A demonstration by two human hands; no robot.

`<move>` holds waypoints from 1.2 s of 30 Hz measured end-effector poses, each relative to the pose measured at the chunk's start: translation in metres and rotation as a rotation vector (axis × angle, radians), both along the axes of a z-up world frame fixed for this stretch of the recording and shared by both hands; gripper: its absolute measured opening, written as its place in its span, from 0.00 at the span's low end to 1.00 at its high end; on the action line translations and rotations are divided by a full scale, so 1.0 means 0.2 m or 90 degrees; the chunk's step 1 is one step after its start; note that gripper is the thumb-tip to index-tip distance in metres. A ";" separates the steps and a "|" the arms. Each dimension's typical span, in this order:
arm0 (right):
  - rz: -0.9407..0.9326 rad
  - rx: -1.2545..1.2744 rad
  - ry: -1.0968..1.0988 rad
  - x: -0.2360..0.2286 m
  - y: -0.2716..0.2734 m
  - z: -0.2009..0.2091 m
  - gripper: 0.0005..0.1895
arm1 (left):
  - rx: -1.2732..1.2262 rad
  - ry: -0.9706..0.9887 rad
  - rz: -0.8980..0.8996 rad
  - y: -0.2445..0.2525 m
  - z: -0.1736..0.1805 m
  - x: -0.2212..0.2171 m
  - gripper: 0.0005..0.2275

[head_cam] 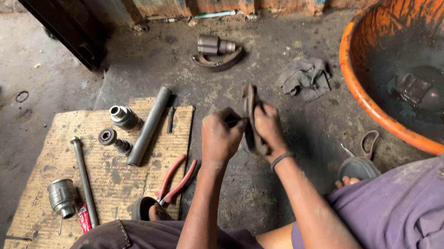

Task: The person assembles brake shoes by fitting and connecting the curved shoe components together by hand.

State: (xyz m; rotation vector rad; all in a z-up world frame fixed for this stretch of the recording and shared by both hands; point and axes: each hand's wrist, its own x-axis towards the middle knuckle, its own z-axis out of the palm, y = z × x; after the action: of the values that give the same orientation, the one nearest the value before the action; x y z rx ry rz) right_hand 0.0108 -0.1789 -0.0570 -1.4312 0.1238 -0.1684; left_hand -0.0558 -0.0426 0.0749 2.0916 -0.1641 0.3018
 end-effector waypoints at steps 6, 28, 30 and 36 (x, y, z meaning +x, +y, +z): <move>0.109 0.035 -0.025 -0.05 0.07 -0.02 0.15 | -0.037 -0.117 0.113 0.01 0.02 0.04 0.08; 0.184 0.246 0.016 -0.17 0.11 0.11 0.12 | 0.162 -0.035 0.073 0.03 -0.06 0.09 0.07; 0.098 0.175 0.201 -0.14 0.14 0.10 0.13 | -0.054 -0.001 0.071 0.07 -0.05 0.11 0.06; 0.118 0.237 0.035 -0.06 0.04 0.01 0.16 | 0.030 0.001 -0.027 0.07 -0.11 0.05 0.06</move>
State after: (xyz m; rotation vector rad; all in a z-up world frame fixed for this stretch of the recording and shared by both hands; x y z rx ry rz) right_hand -0.0008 -0.1715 -0.0559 -1.0697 0.0625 0.0464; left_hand -0.0454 -0.0285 0.0528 2.1321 -0.2164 0.2734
